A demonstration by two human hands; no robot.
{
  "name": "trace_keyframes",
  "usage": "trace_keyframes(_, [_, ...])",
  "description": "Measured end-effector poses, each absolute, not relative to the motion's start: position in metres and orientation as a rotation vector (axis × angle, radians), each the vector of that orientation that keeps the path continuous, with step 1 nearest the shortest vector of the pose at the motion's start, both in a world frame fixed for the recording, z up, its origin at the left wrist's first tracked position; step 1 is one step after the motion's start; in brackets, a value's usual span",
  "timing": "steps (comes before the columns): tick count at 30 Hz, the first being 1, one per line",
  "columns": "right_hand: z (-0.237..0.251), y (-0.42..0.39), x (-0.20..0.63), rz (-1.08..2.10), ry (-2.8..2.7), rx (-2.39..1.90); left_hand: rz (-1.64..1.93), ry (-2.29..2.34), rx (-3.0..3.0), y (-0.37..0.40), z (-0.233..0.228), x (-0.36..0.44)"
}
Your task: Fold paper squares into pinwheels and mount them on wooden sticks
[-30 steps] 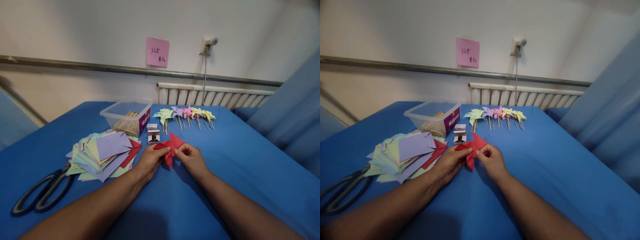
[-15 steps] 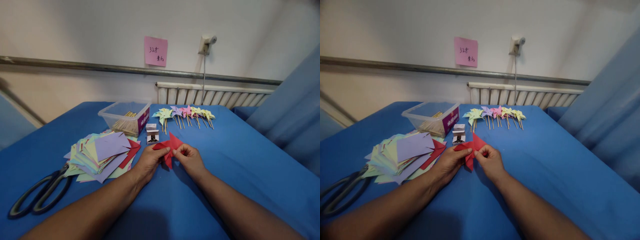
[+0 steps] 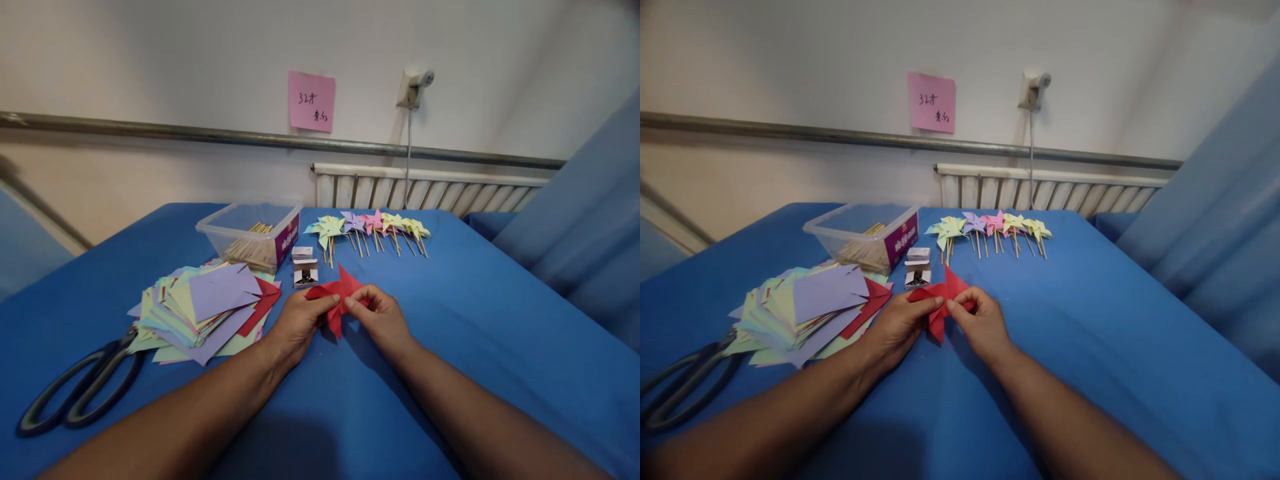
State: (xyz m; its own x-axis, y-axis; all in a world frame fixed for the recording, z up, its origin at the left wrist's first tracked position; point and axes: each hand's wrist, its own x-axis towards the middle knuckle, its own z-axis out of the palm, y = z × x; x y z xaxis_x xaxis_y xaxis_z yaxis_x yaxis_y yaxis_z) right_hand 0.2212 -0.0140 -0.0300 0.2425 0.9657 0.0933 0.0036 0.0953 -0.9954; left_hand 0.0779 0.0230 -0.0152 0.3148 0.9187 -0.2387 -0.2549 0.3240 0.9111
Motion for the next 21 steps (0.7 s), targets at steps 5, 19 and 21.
trace_keyframes(5, [-0.024, -0.01, 0.232, 1.128, -0.909, -1.106, 0.817, 0.882, 0.941, 0.022, -0.01, 0.075])
trace_keyframes(19, [-0.019, -0.017, 0.238, 1.464, -1.073, -1.019, 0.609, 0.947, 1.212, 0.02, -0.004, 0.069])
trace_keyframes(21, [-0.021, -0.014, 0.237, 1.418, -1.104, -1.043, 0.661, 0.975, 1.17, 0.02, -0.005, 0.072])
